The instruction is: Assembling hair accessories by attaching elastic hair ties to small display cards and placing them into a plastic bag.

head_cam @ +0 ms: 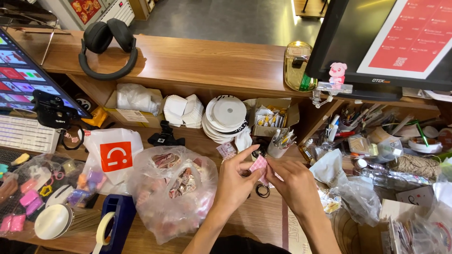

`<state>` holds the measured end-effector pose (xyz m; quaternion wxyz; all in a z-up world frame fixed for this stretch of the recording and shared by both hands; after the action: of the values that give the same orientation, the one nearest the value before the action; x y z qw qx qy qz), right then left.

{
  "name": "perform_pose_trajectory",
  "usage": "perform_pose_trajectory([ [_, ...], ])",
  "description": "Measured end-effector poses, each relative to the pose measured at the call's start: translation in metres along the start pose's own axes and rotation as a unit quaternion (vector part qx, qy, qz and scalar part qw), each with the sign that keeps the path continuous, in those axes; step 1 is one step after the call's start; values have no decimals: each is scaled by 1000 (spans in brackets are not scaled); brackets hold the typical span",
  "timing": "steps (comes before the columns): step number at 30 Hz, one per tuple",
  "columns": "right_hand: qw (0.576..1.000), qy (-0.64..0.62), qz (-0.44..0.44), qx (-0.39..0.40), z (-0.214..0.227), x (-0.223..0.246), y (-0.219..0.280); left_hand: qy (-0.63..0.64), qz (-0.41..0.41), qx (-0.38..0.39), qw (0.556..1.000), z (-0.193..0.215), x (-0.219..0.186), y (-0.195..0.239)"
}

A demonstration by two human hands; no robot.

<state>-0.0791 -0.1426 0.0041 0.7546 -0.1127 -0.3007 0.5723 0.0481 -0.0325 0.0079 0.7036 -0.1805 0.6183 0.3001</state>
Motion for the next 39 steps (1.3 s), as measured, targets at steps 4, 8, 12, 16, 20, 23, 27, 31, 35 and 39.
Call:
perform_pose_trajectory([
  [4,999,-21,-23,-20,-2,-4,1,18,-43,-1,999,0,4,-3],
  [8,979,-138,-150,-22,2,-15,-3,-12,24,8,1000,6,5,-8],
  [12,948,-205,-242,-18,-5,-27,-6,-11,63,11,998,12,13,-14],
  [16,954,-192,-227,-36,-19,-37,-8,1,59,8,998,22,17,-24],
  [20,893,-261,-367,16,-37,-62,-13,37,167,-23,985,31,37,-37],
  [23,855,-323,-393,99,-67,-72,-15,90,221,-37,970,25,59,-46],
  [27,780,-439,-420,149,-115,-83,-14,55,272,-91,956,32,102,-53],
  [31,744,-383,-537,107,-201,-137,37,68,310,-155,936,54,100,-62],
  [35,813,-165,-488,271,-300,-172,101,145,322,-213,911,65,86,-64],
  [39,868,-67,-408,276,-319,-175,114,178,333,-217,900,65,90,-66],
])
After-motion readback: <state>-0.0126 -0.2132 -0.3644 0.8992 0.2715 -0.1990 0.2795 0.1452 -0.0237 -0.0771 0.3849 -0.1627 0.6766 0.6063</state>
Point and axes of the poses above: each hand's wrist, its own y-axis away from the middle knuckle, its own z-axis out of the back of the hand, x = y × z, the point moved 7 cm from there along -y, towards the middle knuckle, and after that the axes turned 2 degrees about -z, right-handed, at the moved point
